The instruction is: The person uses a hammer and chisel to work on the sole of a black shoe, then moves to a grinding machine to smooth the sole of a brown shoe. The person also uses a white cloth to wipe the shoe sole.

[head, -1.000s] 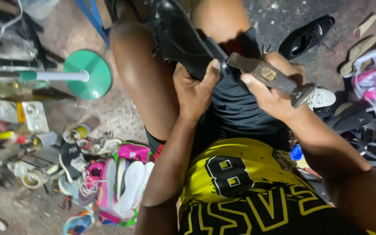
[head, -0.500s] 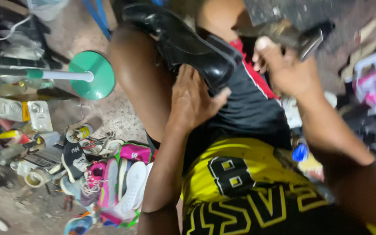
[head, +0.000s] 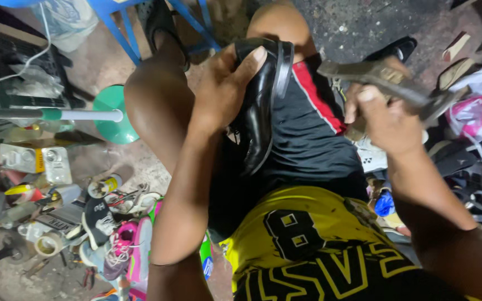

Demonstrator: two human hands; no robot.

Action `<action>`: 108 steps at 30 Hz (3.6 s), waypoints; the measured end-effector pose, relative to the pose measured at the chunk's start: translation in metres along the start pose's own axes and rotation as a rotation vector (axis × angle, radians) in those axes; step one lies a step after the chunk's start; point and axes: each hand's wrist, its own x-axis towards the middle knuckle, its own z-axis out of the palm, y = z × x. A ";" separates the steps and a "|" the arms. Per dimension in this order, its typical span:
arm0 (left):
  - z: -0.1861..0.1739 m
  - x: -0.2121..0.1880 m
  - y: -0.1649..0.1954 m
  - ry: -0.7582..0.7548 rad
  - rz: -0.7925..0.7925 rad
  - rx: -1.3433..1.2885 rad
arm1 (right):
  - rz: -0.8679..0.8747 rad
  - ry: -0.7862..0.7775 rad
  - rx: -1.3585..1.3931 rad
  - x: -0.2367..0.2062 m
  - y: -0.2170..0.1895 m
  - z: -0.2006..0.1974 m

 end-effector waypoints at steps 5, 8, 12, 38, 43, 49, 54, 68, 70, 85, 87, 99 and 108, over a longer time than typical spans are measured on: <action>0.020 0.002 -0.029 0.111 -0.050 -0.332 | 0.137 0.013 -0.118 -0.012 0.001 0.021; 0.029 0.004 -0.036 0.122 0.073 -0.559 | 0.002 0.044 -0.427 -0.014 -0.007 0.030; 0.042 -0.004 -0.033 0.172 0.013 -0.484 | -0.072 0.076 -0.490 -0.003 -0.008 0.041; 0.059 -0.008 -0.037 0.286 0.143 -0.210 | 0.053 0.106 -0.288 0.015 0.005 0.033; 0.056 -0.012 -0.038 0.257 0.098 -0.287 | 0.030 0.017 -0.380 -0.008 -0.001 0.037; 0.051 -0.009 -0.033 0.271 0.128 -0.341 | -0.031 0.004 -0.555 -0.039 -0.013 0.039; 0.054 -0.021 -0.040 0.239 0.101 -0.325 | 0.104 0.094 -0.322 -0.045 -0.011 0.025; 0.086 -0.025 -0.049 0.267 0.259 -0.171 | 0.010 0.141 -0.606 -0.008 0.000 0.026; 0.086 -0.025 -0.049 0.270 0.219 -0.164 | -0.002 0.121 -0.536 -0.004 -0.001 0.026; 0.085 -0.027 -0.042 0.229 0.164 -0.148 | -0.040 0.108 -0.557 0.006 -0.004 0.027; 0.084 -0.028 -0.043 0.213 0.145 -0.163 | -0.034 0.118 -0.554 0.012 -0.002 0.025; 0.073 -0.026 -0.054 0.219 0.136 -0.191 | -0.177 0.026 -0.500 0.002 0.009 0.011; 0.071 -0.022 -0.054 0.268 0.117 -0.198 | -0.120 0.071 -0.520 -0.013 0.008 0.020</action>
